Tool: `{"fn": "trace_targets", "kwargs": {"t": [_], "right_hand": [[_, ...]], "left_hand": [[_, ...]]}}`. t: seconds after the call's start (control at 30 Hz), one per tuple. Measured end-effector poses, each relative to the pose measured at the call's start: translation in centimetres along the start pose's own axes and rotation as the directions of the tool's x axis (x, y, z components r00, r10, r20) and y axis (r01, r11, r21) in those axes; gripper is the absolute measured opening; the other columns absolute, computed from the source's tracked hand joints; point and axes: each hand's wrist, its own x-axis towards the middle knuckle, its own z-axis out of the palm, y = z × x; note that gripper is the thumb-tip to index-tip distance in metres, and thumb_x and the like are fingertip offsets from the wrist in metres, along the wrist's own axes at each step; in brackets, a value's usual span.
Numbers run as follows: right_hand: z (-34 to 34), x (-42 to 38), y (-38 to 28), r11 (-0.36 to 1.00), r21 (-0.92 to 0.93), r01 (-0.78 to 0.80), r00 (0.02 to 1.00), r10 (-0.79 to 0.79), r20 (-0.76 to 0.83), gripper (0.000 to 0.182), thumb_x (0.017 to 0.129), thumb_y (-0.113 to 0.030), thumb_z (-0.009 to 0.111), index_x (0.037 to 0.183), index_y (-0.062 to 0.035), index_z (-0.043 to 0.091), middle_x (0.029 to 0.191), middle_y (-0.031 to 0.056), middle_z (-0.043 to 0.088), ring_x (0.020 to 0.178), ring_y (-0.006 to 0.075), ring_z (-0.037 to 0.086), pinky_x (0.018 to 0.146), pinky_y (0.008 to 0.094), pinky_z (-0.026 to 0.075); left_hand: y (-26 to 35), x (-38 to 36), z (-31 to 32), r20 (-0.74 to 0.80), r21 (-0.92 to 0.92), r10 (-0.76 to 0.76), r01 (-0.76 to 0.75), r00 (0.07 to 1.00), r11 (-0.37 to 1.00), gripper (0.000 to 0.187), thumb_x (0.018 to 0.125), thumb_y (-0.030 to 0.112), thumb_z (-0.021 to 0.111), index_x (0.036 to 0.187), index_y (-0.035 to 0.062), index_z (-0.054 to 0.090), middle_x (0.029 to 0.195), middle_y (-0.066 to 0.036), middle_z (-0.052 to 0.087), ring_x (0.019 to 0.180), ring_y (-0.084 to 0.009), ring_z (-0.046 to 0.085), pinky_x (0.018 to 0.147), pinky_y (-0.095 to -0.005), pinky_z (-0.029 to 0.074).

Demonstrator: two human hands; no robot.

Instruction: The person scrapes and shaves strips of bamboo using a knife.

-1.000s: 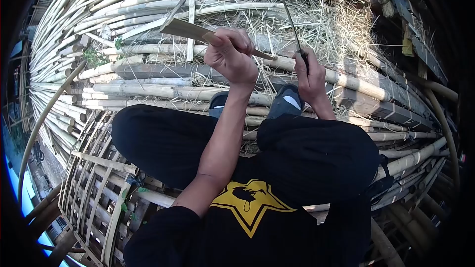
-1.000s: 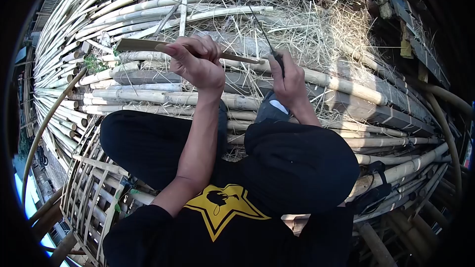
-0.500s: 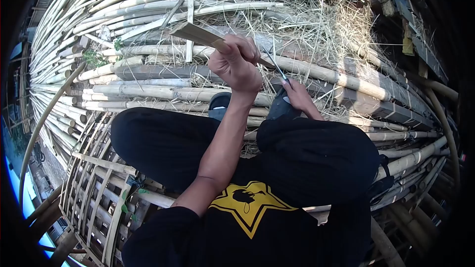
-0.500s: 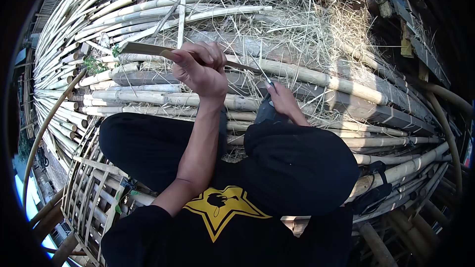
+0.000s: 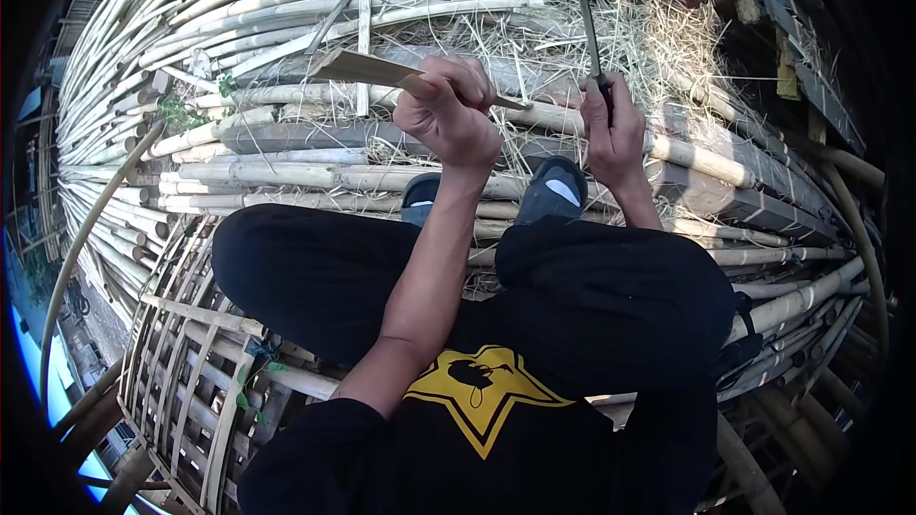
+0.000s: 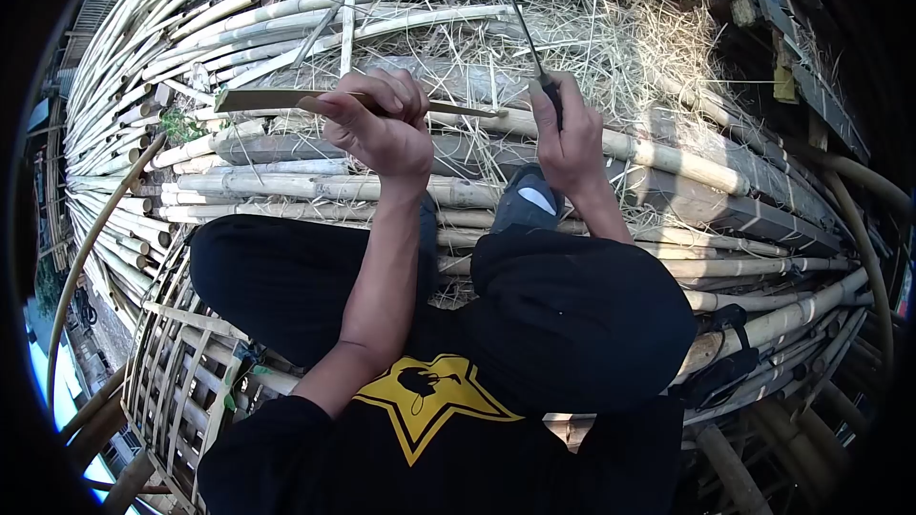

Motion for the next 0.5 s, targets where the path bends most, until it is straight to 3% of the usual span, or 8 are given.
{"fn": "trace_targets", "kwargs": {"t": [0.17,0.2,0.23,0.27,0.4,0.43,0.47,0.5], "right_hand": [[2.4,-2.6,2.1,0.816,0.465,0.344,0.939,-0.295,-0.176,0.024,0.103,-0.026,0.035,0.099,-0.0028,0.041,0.066,0.0013,0.046,0.048,0.0051,0.04,0.041,0.0216,0.028],[2.8,-4.7,5.1,0.978,0.034,0.205,0.978,-0.204,-0.044,0.027,0.102,-0.027,0.037,0.098,-0.0001,0.039,0.065,0.0107,0.052,0.049,0.0185,0.052,0.042,0.0328,0.038],[3.3,-5.7,7.1,0.918,-0.396,0.04,0.963,0.071,0.261,0.027,0.1,-0.025,0.04,0.102,0.0016,0.04,0.07,0.0257,0.058,0.062,0.0424,0.059,0.054,0.0503,0.044],[4.1,-7.5,11.9,0.779,-0.59,-0.21,0.859,0.435,0.269,0.031,0.097,-0.029,0.043,0.098,0.002,0.046,0.083,0.0302,0.062,0.079,0.0512,0.058,0.069,0.0586,0.043],[4.4,-5.3,8.9,0.753,-0.552,-0.358,0.792,0.558,0.247,0.035,0.097,-0.033,0.043,0.098,0.0021,0.048,0.083,0.0339,0.06,0.085,0.0517,0.057,0.076,0.057,0.043],[4.6,-5.5,10.7,0.816,-0.466,-0.341,0.823,0.499,0.271,0.036,0.098,-0.038,0.044,0.092,-0.0026,0.048,0.069,0.0229,0.06,0.059,0.0408,0.06,0.054,0.0495,0.046],[4.3,-4.7,12.4,0.822,-0.465,-0.328,0.838,0.48,0.258,0.036,0.098,-0.038,0.044,0.092,-0.0026,0.048,0.069,0.0229,0.06,0.059,0.0408,0.06,0.054,0.0495,0.046],[4.0,-3.7,12.2,0.723,-0.129,-0.679,0.622,0.66,0.421,0.036,0.098,-0.041,0.043,0.088,-0.0058,0.046,0.062,0.0132,0.053,0.047,0.0286,0.05,0.043,0.0407,0.039]], "left_hand": [[-0.2,-0.4,0.1,-0.015,0.019,0.04,-0.039,0.999,0.999,0.054,0.098,0.043,0.045,0.063,0.0024,0.044,0.051,-0.002,0.039,0.042,-0.0079,0.036,0.037,-0.0229,0.027],[0.0,-0.5,0.1,-0.015,0.017,0.04,-0.039,0.999,0.999,0.054,0.098,0.043,0.045,0.063,0.0024,0.044,0.051,-0.002,0.039,0.042,-0.0079,0.036,0.037,-0.0229,0.027],[0.2,-0.7,0.2,-0.022,-0.012,0.004,-0.004,1.0,1.0,0.054,0.098,0.043,0.046,0.063,0.0026,0.044,0.051,-0.002,0.039,0.041,-0.0079,0.036,0.037,-0.023,0.027],[0.1,-0.6,0.4,-0.024,-0.045,-0.022,0.021,0.999,0.999,0.054,0.098,0.043,0.046,0.063,0.0028,0.044,0.051,-0.002,0.04,0.041,-0.008,0.035,0.037,-0.023,0.027],[-0.8,-1.5,0.6,0.015,0.0,0.049,-0.049,0.999,0.999,0.052,0.099,0.039,0.047,0.062,0.0019,0.043,0.052,-0.003,0.042,0.041,-0.0087,0.036,0.039,-0.0245,0.027],[-1.2,-1.7,0.3,0.039,-0.037,0.028,-0.026,0.999,0.999,0.051,0.099,0.037,0.047,0.062,0.0018,0.043,0.052,-0.003,0.042,0.042,-0.0083,0.036,0.04,-0.0253,0.027],[-1.7,-1.5,0.3,0.048,-0.054,0.048,-0.045,0.998,0.997,0.051,0.099,0.037,0.047,0.062,0.0018,0.043,0.052,-0.003,0.042,0.042,-0.0083,0.036,0.04,-0.0253,0.027],[-1.7,-1.6,0.4,0.058,-0.038,0.045,-0.043,0.997,0.998,0.051,0.099,0.037,0.047,0.062,0.0021,0.043,0.052,-0.002,0.041,0.042,-0.0081,0.035,0.04,-0.0253,0.026]]}}
